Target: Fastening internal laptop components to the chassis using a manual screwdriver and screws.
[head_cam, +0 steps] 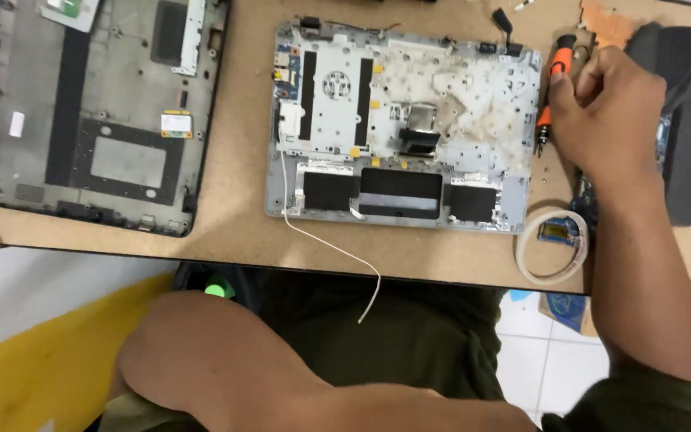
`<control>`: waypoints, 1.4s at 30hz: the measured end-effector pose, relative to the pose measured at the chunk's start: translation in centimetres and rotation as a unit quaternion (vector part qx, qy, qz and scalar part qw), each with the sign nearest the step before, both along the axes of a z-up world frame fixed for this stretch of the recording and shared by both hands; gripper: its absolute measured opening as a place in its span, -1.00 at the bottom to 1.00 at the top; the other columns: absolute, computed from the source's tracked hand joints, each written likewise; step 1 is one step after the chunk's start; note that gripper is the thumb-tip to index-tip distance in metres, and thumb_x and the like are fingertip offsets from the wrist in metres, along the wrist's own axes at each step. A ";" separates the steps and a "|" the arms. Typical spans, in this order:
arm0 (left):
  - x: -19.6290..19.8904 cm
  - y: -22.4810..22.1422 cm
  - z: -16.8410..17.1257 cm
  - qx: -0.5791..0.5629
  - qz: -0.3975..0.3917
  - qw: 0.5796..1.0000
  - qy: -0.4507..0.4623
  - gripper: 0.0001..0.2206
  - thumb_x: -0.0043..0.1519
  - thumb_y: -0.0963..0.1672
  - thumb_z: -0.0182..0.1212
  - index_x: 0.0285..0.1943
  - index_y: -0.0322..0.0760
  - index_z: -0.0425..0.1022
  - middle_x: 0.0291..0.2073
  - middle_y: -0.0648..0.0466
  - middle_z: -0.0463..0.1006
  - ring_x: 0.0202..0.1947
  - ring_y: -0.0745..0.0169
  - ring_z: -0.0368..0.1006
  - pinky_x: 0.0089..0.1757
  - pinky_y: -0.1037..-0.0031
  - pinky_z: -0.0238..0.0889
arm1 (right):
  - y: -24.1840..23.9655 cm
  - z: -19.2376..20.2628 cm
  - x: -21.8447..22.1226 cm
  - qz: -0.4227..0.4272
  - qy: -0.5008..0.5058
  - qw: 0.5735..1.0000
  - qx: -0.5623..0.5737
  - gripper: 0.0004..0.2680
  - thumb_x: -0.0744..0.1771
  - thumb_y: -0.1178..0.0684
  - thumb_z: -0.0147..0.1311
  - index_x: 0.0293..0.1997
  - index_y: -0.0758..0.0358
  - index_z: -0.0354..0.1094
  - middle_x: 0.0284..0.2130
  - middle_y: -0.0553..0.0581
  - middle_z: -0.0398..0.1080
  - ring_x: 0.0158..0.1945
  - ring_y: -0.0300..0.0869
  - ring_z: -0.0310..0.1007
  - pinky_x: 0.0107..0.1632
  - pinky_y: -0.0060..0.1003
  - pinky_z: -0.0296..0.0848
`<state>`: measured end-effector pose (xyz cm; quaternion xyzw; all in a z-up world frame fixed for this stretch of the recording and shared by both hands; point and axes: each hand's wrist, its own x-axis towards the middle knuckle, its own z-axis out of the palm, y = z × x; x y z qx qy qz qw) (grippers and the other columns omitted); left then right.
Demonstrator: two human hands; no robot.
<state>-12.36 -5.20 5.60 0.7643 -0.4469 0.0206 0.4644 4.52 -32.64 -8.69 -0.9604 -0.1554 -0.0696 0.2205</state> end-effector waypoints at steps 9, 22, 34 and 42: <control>2.5 -0.8 -1.5 0.057 0.078 0.995 0.022 -0.55 -0.20 -0.32 0.24 -0.12 -0.32 0.25 -0.17 -0.07 0.43 -0.32 -0.09 0.38 -0.38 0.11 0.19 | 0.1 0.0 -0.5 -0.057 0.036 0.997 0.033 -0.76 0.46 0.25 0.17 -0.25 0.25 0.07 -0.42 0.12 0.19 -0.36 -0.16 0.25 -0.28 -0.24 0.21; 9.3 7.4 -9.3 0.324 0.466 0.820 0.070 -0.38 0.27 0.08 0.15 0.27 -0.42 0.02 -0.04 -0.26 0.28 -0.22 -0.30 0.32 -0.54 0.11 0.27 | 0.6 2.1 0.0 -0.039 0.121 0.901 0.414 -0.80 0.38 0.37 -0.13 -0.20 0.07 0.08 -0.40 0.00 0.23 -0.39 -0.38 0.18 -0.33 -0.51 0.18; 9.2 8.1 -9.7 0.219 0.442 0.863 0.106 -0.39 0.31 0.03 0.08 0.30 -0.47 -0.12 0.00 -0.36 0.26 -0.33 -0.22 0.39 -0.40 0.18 0.28 | 2.5 3.1 -1.7 0.022 0.229 0.884 0.407 -0.79 0.36 0.35 -0.17 -0.31 0.03 0.04 -0.50 -0.10 0.09 -0.45 -0.42 0.05 -0.30 -0.56 0.17; 9.6 8.4 -9.7 0.146 0.457 0.870 0.113 -0.46 0.26 -0.05 0.19 0.25 -0.40 -0.02 0.07 -0.32 0.31 -0.01 -0.30 0.34 -0.13 0.08 0.23 | 2.9 3.5 -1.5 -0.004 0.230 0.837 0.496 -0.85 0.35 0.33 -0.14 -0.26 0.10 0.11 -0.40 0.01 0.23 -0.34 -0.22 0.32 -0.17 -0.36 0.53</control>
